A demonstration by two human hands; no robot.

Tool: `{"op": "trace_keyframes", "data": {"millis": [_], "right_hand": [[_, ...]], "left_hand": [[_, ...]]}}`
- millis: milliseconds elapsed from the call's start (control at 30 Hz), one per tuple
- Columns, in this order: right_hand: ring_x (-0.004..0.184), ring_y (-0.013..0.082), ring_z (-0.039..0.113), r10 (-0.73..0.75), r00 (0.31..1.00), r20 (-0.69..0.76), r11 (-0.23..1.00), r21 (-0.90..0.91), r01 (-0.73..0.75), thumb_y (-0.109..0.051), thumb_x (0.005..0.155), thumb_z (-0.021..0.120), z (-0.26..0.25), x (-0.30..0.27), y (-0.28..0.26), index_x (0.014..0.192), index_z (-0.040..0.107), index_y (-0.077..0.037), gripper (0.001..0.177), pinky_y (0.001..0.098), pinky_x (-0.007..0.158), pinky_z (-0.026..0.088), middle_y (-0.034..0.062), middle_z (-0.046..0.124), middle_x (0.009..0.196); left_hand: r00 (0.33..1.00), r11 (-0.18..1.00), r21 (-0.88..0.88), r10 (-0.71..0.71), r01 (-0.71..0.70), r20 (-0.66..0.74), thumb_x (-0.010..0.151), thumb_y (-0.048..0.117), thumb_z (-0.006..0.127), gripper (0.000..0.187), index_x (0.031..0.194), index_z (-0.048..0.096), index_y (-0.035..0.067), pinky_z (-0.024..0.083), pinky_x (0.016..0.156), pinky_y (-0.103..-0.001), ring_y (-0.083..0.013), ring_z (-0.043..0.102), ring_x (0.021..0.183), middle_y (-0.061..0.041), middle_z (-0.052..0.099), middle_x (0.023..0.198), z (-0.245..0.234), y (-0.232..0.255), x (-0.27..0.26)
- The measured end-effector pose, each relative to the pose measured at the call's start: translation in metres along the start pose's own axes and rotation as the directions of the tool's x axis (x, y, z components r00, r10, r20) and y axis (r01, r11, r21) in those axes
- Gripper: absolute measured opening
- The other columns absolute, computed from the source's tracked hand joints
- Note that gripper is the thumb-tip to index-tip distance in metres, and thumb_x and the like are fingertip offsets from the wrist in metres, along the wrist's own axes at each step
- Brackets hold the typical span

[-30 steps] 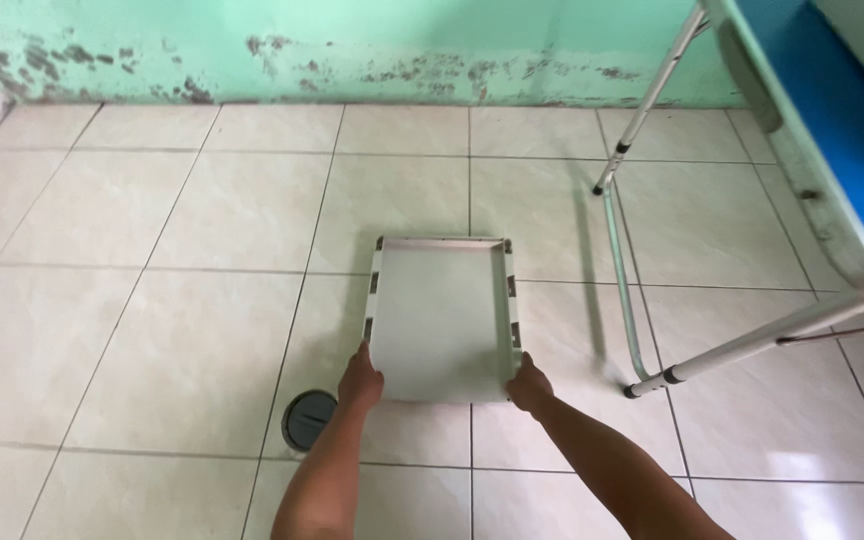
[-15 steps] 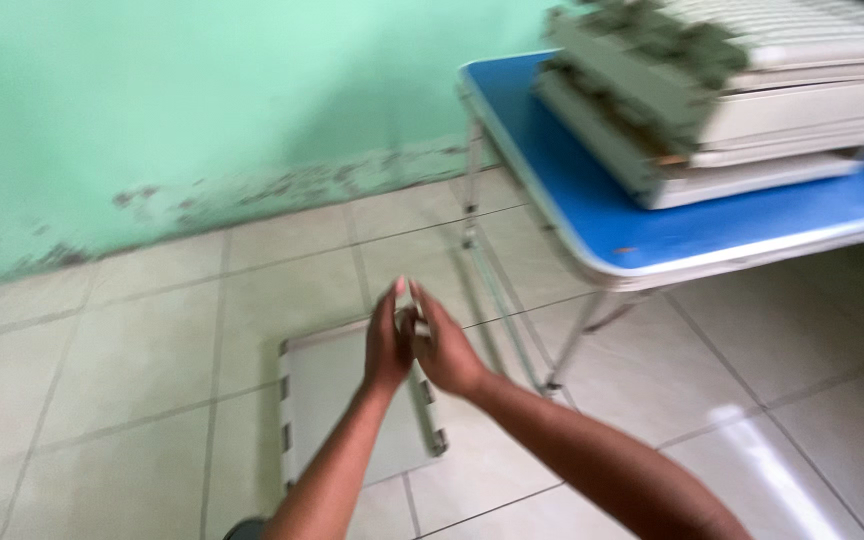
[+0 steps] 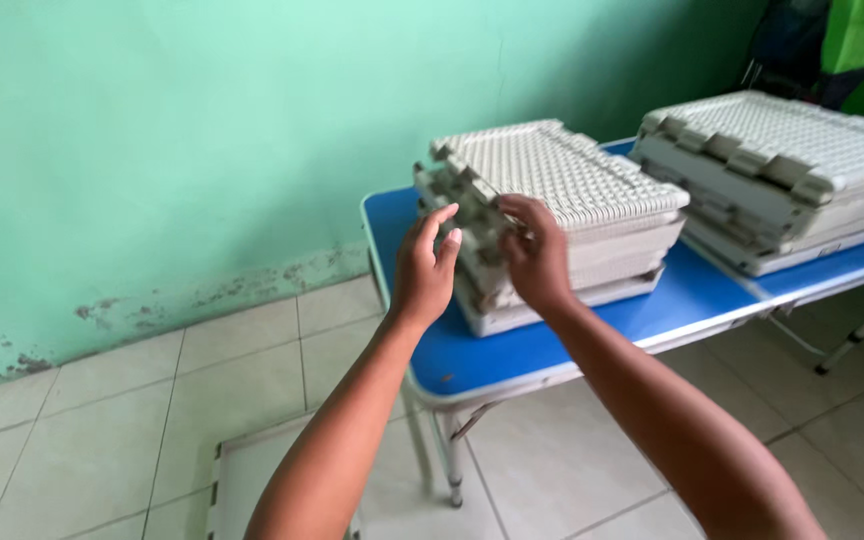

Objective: The person assembles white plastic crates by hand, snapping together side panels and base trays. They repeatedly build and disassemble the crates, stacking the finished units on a blue table.

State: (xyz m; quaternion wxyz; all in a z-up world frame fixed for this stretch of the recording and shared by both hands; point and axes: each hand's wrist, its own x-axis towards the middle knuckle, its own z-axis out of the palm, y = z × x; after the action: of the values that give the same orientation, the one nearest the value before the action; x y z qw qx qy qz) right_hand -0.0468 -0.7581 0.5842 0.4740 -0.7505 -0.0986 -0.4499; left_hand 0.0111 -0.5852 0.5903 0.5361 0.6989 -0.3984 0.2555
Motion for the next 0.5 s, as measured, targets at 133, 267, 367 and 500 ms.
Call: {"op": "trace_keyframes", "data": {"millis": [133, 267, 367, 500], "right_hand": [[0.106, 0.0207, 0.072, 0.215, 0.976, -0.024, 0.975, -0.049, -0.216, 0.005, 0.097, 0.058, -0.072, 0.035, 0.027, 0.132, 0.064, -0.006, 0.037, 0.0299, 0.084, 0.058, 0.0127, 0.071, 0.129], [0.125, 0.0303, 0.056, 0.216, 0.969, -0.119, 0.897, -0.367, -0.246, -0.008, 0.092, 0.071, -0.122, 0.058, 0.059, 0.127, 0.067, -0.009, 0.035, 0.0429, 0.103, 0.046, 0.0165, 0.062, 0.14], [0.14, 0.0448, 0.033, 0.267, 0.889, -0.371, 0.523, -0.719, -0.457, -0.031, 0.086, 0.083, -0.163, 0.092, 0.086, 0.137, 0.051, -0.002, 0.067, 0.0604, 0.102, 0.034, 0.0254, 0.04, 0.156], [0.133, 0.0402, 0.043, 0.606, 0.682, -0.41, 0.608, -0.315, -0.729, -0.034, 0.083, 0.083, -0.217, 0.099, 0.141, 0.151, 0.034, -0.008, 0.087, 0.0536, 0.106, 0.039, 0.0217, 0.039, 0.154]], "left_hand": [[0.996, 0.995, 0.037, -0.094, 0.094, -0.004, 0.101, 0.024, 0.063, 0.037, 0.134, 0.062, 0.007, 0.049, 0.108, -0.041, -0.0328, 0.063, 0.129, -0.015, 0.068, 0.135, 0.052, -0.002, 0.045], [0.995, 0.946, 0.323, -0.014, -0.019, 0.099, 0.095, 0.035, 0.068, 0.051, 0.139, 0.061, 0.009, 0.038, 0.112, -0.05, -0.0391, 0.047, 0.137, -0.021, 0.056, 0.144, 0.117, -0.008, 0.069], [0.95, 0.885, 0.464, -0.176, 0.038, 0.258, 0.093, 0.045, 0.067, 0.055, 0.14, 0.06, 0.016, 0.03, 0.112, -0.055, -0.0404, 0.037, 0.142, -0.021, 0.047, 0.15, 0.152, -0.007, 0.077], [0.831, 0.771, 0.634, -0.392, 0.062, 0.395, 0.095, 0.054, 0.058, 0.052, 0.139, 0.063, 0.027, 0.028, 0.119, -0.056, -0.0328, 0.04, 0.145, -0.01, 0.052, 0.152, 0.174, -0.009, 0.067]]}}
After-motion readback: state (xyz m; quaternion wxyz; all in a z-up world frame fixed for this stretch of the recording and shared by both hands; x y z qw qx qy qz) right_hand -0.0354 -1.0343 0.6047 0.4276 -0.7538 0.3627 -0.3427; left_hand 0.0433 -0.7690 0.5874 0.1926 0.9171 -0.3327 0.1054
